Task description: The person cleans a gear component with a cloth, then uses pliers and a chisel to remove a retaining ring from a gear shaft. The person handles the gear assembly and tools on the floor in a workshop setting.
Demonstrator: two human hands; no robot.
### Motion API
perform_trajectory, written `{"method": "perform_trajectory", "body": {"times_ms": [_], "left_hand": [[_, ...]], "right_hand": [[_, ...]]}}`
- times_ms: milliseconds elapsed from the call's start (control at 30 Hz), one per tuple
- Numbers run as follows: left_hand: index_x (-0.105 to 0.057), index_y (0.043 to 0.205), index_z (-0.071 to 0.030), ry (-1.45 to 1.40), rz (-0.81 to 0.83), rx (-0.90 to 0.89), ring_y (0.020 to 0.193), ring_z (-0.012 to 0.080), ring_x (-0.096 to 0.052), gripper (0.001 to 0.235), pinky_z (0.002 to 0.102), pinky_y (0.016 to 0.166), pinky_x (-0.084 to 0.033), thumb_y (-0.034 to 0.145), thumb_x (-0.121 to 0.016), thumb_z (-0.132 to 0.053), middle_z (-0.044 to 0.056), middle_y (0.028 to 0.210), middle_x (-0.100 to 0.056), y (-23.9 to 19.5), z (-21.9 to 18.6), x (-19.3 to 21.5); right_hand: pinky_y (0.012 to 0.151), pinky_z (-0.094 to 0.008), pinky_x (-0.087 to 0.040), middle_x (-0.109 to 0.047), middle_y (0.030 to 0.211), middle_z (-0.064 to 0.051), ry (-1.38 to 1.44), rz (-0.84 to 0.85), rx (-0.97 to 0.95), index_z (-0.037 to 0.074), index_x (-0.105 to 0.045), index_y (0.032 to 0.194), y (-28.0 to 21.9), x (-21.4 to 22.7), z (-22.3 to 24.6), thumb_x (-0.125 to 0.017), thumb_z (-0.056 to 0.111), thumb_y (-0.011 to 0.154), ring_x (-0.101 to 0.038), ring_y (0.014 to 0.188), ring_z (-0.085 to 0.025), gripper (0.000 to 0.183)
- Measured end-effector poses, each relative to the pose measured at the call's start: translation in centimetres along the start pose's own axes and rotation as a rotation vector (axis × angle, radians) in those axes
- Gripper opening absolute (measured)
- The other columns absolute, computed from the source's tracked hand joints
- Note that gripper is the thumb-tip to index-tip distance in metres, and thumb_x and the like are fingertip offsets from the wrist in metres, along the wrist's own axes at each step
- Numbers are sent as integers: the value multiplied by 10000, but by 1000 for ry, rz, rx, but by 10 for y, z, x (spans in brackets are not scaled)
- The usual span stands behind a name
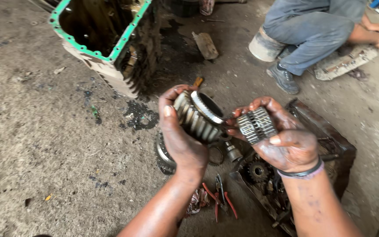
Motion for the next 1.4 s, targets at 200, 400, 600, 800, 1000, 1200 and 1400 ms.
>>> {"method": "perform_trajectory", "body": {"times_ms": [200,400,600,800,1000,1200,1400], "left_hand": [[-506,1269,-33,-66,6,-146,1167,212,-575,695,373,1068,-503,1067,-363,-683,130,1227,-586,-2,-12,-15],[-525,1291,-15,-18,43,-65,1104,191,-577,742,352,1017,-493,1073,-306,-689,125,1214,-604,-2,-16,-14],[-538,1270,-8,-426,-55,204,1005,184,-634,654,347,944,-543,1070,-346,-600,131,1137,-657,5,-4,-14],[-552,1232,-17,-483,-71,280,908,182,-661,661,341,842,-585,1063,-338,-619,127,1072,-680,9,-1,-12],[-565,1164,-60,-476,-114,426,763,202,-696,629,364,689,-614,1034,-359,-640,123,908,-691,9,1,-11],[-575,1136,-68,-490,-162,494,764,195,-702,601,360,680,-629,1021,-372,-622,112,906,-700,10,0,-10],[-579,1114,-75,-503,-140,522,757,193,-694,593,375,658,-618,1029,-366,-622,93,902,-693,11,2,-8]], "right_hand": [[1204,-679,-376,-566,1367,-309,21,-187,14,-73,-481,1390,-18,-18,0,-692,34,764,-544,1397,-433,669],[1187,-651,-394,-558,1404,-346,18,-173,-21,-71,-449,1434,-18,-18,-1,-748,49,799,-585,1311,-420,711],[1152,-639,-434,-575,1370,-340,-21,-182,-26,-65,-440,1488,-21,-15,-2,-785,66,821,-604,1279,-413,762],[1105,-630,-489,-596,1281,-280,-24,-137,-25,-67,-471,1364,-19,-15,-5,-793,80,842,-626,1216,-510,630],[1015,-597,-519,-601,1245,-329,-38,-176,-60,-16,-510,1326,-18,-15,-7,-774,126,830,-645,1144,-499,580],[982,-571,-568,-600,1224,-305,-60,-216,-67,5,-528,1291,-21,-10,-13,-759,144,880,-652,1128,-480,491],[831,-504,-594,-647,1183,-330,-125,-243,-105,-56,-599,1214,-30,-9,-15,-684,153,921,-670,1056,-481,370]]}}
Point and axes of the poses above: each hand's wrist, its own y-axis towards the middle knuckle, its own x-axis out of the back of the hand, z = x × y, the point moved 4 cm from there along y, towards the middle knuckle
